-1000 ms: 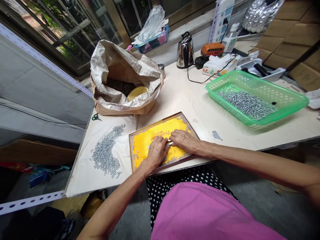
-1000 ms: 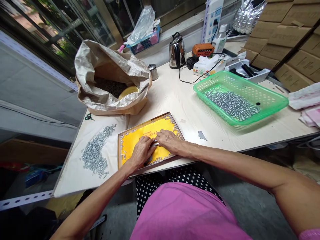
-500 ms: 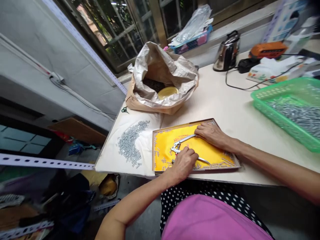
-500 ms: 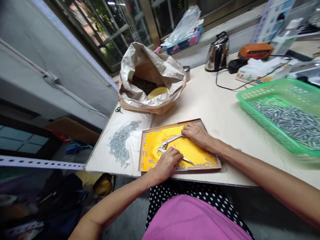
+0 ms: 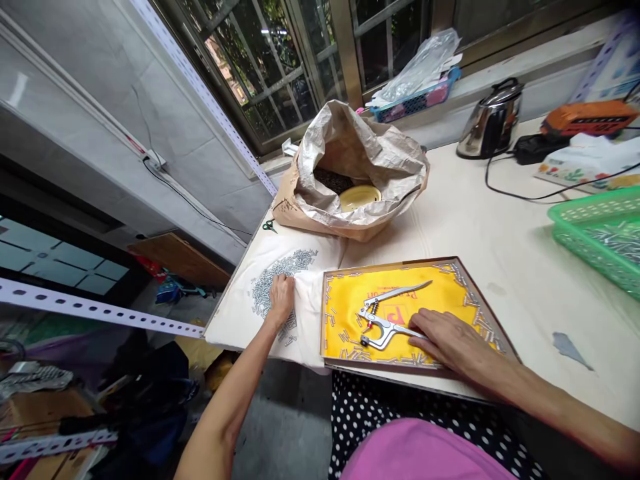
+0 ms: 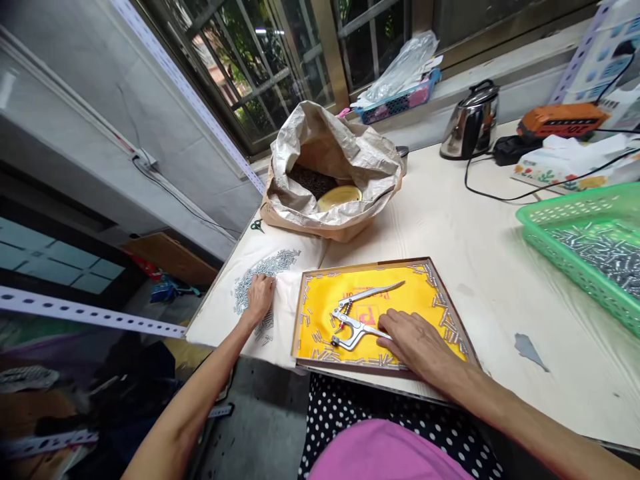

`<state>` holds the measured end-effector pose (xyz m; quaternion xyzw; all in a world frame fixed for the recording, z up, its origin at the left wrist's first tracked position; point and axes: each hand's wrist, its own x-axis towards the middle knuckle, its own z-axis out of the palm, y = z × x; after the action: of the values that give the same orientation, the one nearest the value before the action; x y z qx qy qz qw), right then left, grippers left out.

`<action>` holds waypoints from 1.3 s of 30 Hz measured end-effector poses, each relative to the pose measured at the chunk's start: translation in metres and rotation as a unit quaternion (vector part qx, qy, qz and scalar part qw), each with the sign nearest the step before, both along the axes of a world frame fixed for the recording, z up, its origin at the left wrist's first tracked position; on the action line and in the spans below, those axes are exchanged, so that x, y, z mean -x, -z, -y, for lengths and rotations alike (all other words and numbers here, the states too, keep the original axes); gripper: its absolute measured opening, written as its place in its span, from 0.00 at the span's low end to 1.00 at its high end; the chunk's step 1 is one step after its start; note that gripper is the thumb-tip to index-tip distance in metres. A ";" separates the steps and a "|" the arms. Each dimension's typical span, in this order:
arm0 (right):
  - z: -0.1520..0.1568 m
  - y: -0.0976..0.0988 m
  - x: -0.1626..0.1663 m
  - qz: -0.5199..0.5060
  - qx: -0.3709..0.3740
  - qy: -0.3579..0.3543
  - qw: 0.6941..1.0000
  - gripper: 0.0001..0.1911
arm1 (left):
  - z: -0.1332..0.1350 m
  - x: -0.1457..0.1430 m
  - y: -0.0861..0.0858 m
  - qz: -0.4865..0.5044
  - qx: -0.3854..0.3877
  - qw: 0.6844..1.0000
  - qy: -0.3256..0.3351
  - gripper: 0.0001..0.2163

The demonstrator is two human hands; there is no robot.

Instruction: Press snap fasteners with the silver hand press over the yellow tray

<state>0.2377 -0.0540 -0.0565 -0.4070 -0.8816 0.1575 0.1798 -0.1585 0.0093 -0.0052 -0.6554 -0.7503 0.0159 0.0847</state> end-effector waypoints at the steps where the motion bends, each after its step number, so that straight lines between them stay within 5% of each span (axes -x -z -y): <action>1: 0.001 0.001 0.002 -0.001 -0.003 0.006 1.000 0.07 | -0.003 0.005 0.002 -0.009 0.014 1.000 0.009 0.13; 6: -0.002 -0.006 0.007 0.025 0.002 -0.004 1.000 0.09 | -0.014 0.011 0.001 0.000 0.066 0.995 0.070 0.12; 13: -0.001 -0.028 0.006 0.045 0.122 -0.014 0.991 0.09 | -0.024 0.021 0.000 0.050 0.081 0.990 0.103 0.11; 18: -0.001 -0.041 0.006 0.047 0.095 -0.026 0.994 0.07 | -0.022 0.018 -0.006 0.088 0.048 0.991 0.084 0.09; 22: -0.004 -0.039 0.001 0.061 -0.001 -0.047 0.997 0.08 | -0.001 -0.027 -0.020 0.320 -0.007 0.947 0.014 0.11; 24: -0.005 -0.037 -0.004 0.076 -0.037 -0.062 0.995 0.10 | 0.017 -0.064 -0.022 0.458 0.027 0.888 0.014 0.15; 27: -0.006 -0.038 -0.011 0.092 -0.057 -0.080 0.991 0.11 | 0.046 -0.118 -0.015 0.535 0.095 0.839 0.033 0.14; 31: -0.007 -0.041 -0.016 0.094 -0.079 -0.081 0.989 0.11 | 0.064 -0.156 0.002 0.535 0.126 0.835 0.028 0.15; 39: -0.011 -0.036 -0.024 0.119 -0.086 -0.073 0.986 0.09 | 0.055 -0.169 0.005 0.476 0.174 0.862 0.027 0.12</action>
<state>0.2616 -0.0431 -0.0204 -0.3404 -0.9343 0.0440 0.0966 0.0105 -0.0455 -0.0101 -0.6077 -0.6663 -0.1695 -0.3976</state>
